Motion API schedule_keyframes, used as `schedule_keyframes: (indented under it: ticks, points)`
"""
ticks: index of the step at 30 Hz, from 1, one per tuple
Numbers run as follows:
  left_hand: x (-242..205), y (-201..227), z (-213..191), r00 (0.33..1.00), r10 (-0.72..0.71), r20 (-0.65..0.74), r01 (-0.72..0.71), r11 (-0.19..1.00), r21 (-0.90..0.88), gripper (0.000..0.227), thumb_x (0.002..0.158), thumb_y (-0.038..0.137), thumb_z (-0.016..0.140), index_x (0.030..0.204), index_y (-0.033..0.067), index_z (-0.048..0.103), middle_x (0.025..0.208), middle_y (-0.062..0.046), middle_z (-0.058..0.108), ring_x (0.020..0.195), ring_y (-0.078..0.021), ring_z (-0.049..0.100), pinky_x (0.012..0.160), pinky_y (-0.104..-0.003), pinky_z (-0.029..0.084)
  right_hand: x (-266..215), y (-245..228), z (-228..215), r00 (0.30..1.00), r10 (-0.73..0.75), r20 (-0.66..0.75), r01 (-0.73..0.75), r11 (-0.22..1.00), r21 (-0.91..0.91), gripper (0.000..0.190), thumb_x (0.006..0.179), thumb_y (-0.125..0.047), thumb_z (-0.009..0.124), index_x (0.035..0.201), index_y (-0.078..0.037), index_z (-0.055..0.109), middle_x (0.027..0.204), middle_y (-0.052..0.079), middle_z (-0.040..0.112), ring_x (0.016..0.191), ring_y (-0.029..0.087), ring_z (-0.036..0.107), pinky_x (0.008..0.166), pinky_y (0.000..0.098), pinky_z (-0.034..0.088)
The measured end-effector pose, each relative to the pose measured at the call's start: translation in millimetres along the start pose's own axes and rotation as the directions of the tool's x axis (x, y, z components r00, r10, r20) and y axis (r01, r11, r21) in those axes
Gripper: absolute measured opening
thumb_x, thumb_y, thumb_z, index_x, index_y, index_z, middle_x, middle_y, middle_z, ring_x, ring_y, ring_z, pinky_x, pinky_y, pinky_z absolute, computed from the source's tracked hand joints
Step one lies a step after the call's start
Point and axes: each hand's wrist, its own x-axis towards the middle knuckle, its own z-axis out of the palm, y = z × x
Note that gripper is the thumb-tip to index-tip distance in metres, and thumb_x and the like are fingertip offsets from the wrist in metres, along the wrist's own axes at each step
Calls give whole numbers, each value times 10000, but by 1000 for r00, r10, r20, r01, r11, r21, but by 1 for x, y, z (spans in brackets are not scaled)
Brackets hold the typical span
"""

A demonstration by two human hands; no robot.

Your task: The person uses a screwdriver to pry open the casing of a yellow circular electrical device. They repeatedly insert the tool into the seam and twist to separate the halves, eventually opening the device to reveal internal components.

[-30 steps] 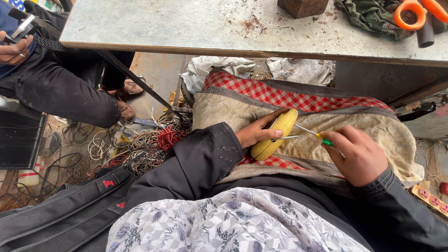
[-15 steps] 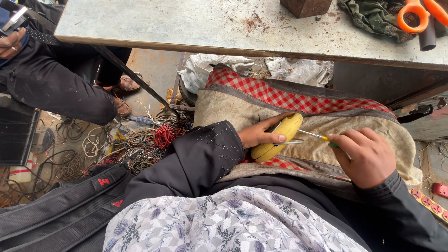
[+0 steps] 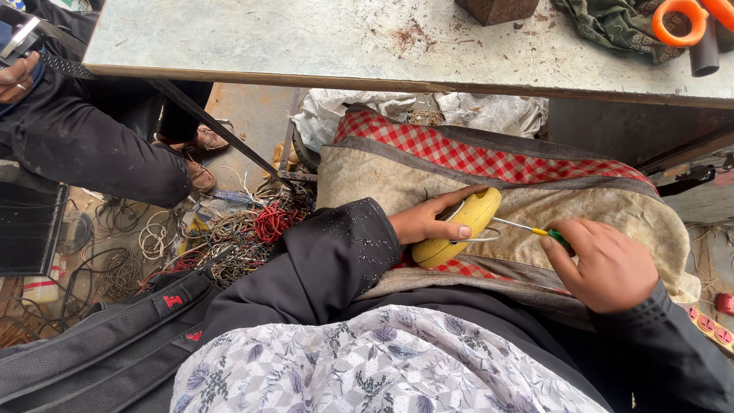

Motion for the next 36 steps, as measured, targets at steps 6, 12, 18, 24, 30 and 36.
schedule_keyframes:
  ticks: [6, 12, 18, 24, 30, 36]
  points:
    - [-1, 0, 0, 1000, 13, 10, -13, 1000, 17, 1049, 819, 555, 716, 1667, 156, 245, 1696, -222, 275, 1579, -379, 245, 1264, -481, 223, 1, 0, -8, 981, -150, -127, 155, 987, 33, 282, 887, -246, 691, 1126, -102, 733, 965, 84, 713, 903, 294, 672, 781, 409, 528]
    - [-3, -1, 0, 1000, -9, -13, 9, 1000, 0, 1039, 822, 547, 708, 1667, 155, 248, 1668, -231, 309, 1557, -379, 283, 1243, -470, 250, 0, -11, -11, 929, -279, -244, 243, 956, -167, 194, 876, -168, 723, 1065, -130, 742, 971, 17, 732, 900, 248, 685, 786, 408, 506]
    - [-1, 3, 4, 1000, 13, -12, -12, 1000, 25, 1033, 828, 555, 706, 1662, 150, 251, 1673, -240, 311, 1560, -381, 289, 1251, -469, 245, 1, -6, -10, 888, -333, -317, 257, 931, -260, 167, 930, -142, 697, 1091, -141, 742, 1042, -7, 716, 954, 210, 691, 864, 389, 512]
    - [1, 3, 6, 999, 33, 2, -33, 997, 70, 1048, 830, 588, 715, 1662, 148, 255, 1686, -241, 289, 1574, -385, 266, 1266, -472, 236, -3, 1, -1, 998, 31, -58, -43, 976, -214, 253, 939, -365, 701, 985, -117, 718, 899, 45, 692, 892, 250, 687, 790, 397, 532]
    - [4, 0, 5, 1000, -5, 8, 5, 999, 51, 1064, 797, 589, 718, 1657, 155, 264, 1656, -250, 322, 1541, -402, 311, 1238, -474, 271, -5, 8, -4, 1000, -25, -18, 25, 1000, 1, 255, 928, -332, 670, 983, -85, 704, 919, 86, 690, 902, 286, 660, 779, 399, 518]
    - [6, -3, 5, 999, -17, -50, 18, 1000, 11, 1060, 800, 577, 714, 1659, 156, 256, 1652, -240, 328, 1537, -384, 308, 1232, -460, 259, -6, -7, -3, 990, -69, -121, 68, 998, -16, 196, 850, -265, 722, 893, -83, 665, 894, 74, 670, 883, 300, 629, 801, 426, 508]
